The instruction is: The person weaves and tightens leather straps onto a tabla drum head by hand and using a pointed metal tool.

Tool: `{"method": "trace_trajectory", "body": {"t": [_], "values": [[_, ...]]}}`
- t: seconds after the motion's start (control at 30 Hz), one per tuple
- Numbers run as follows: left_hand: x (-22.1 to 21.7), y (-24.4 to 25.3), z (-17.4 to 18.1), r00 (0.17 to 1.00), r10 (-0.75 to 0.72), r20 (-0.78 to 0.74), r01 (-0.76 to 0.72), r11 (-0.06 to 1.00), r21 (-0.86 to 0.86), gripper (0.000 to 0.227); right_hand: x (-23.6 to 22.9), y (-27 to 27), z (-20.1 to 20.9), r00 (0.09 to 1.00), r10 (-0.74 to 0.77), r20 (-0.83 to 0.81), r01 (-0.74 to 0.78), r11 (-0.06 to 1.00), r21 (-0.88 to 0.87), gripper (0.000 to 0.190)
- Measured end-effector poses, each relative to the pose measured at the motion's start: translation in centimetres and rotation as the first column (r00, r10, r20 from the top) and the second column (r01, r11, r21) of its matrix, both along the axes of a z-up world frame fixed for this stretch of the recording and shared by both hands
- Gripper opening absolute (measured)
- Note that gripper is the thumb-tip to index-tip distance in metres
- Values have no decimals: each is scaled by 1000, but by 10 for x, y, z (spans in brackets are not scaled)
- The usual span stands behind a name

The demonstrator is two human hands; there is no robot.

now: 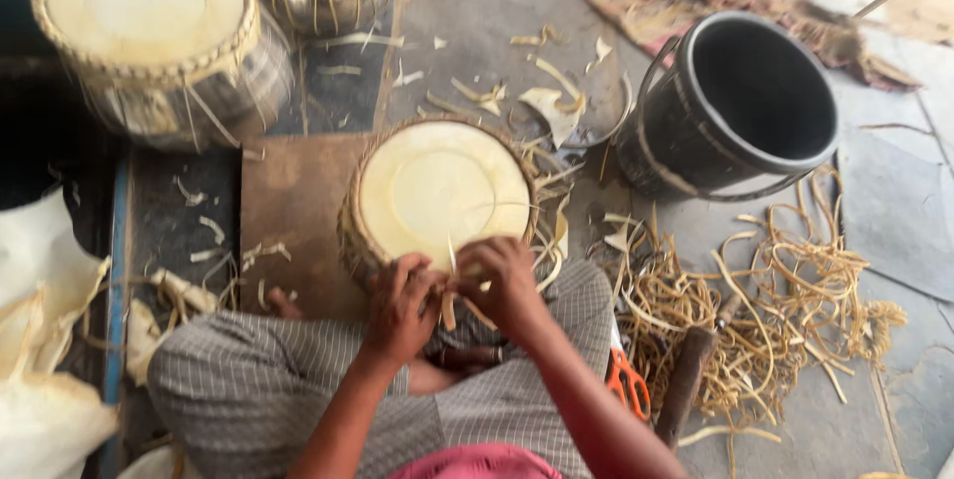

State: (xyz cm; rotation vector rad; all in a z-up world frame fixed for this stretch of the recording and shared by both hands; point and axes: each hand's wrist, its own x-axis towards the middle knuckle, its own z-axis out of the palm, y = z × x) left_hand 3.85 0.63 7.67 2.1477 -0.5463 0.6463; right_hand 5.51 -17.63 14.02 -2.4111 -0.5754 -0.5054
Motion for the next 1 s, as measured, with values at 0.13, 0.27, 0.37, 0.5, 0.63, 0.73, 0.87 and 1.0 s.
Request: {"method": "trace_trajectory", "body": {"t": [0.13,0.27,0.37,0.5,0.63,0.73,0.87,1.0], "values": [[5,3,-3,999,-34,-4,33,999,-43,33,-7,1,-22,994,110,-22,-106,985,137,20],[4,1,-10,996,-71,-47,69,997,-42,31,16,-14,-17,997,-59,-42,65,987,150,23],[10,2,-14,994,-105,-27,105,994,-19,22,36,-40,2,964,-234,-127,259,937,236,31],[-1,7,3,993,-112,-35,109,991,-71,27,58,-47,17,926,75,-370,128,861,493,43],[-6,2,14,1000,-4,12,4,1000,8,25,27,-38,7,873,344,-345,-220,911,350,60],[-6,-3,25,995,43,94,-57,987,153,19,24,-25,-4,924,380,40,-381,925,16,26],[-4,-3,35,988,-2,156,-30,979,203,13,8,-5,-20,981,99,167,-111,992,66,13],[1,-4,21,995,-32,92,19,989,147,13,3,9,-42,992,-105,65,94,985,146,7]]}}
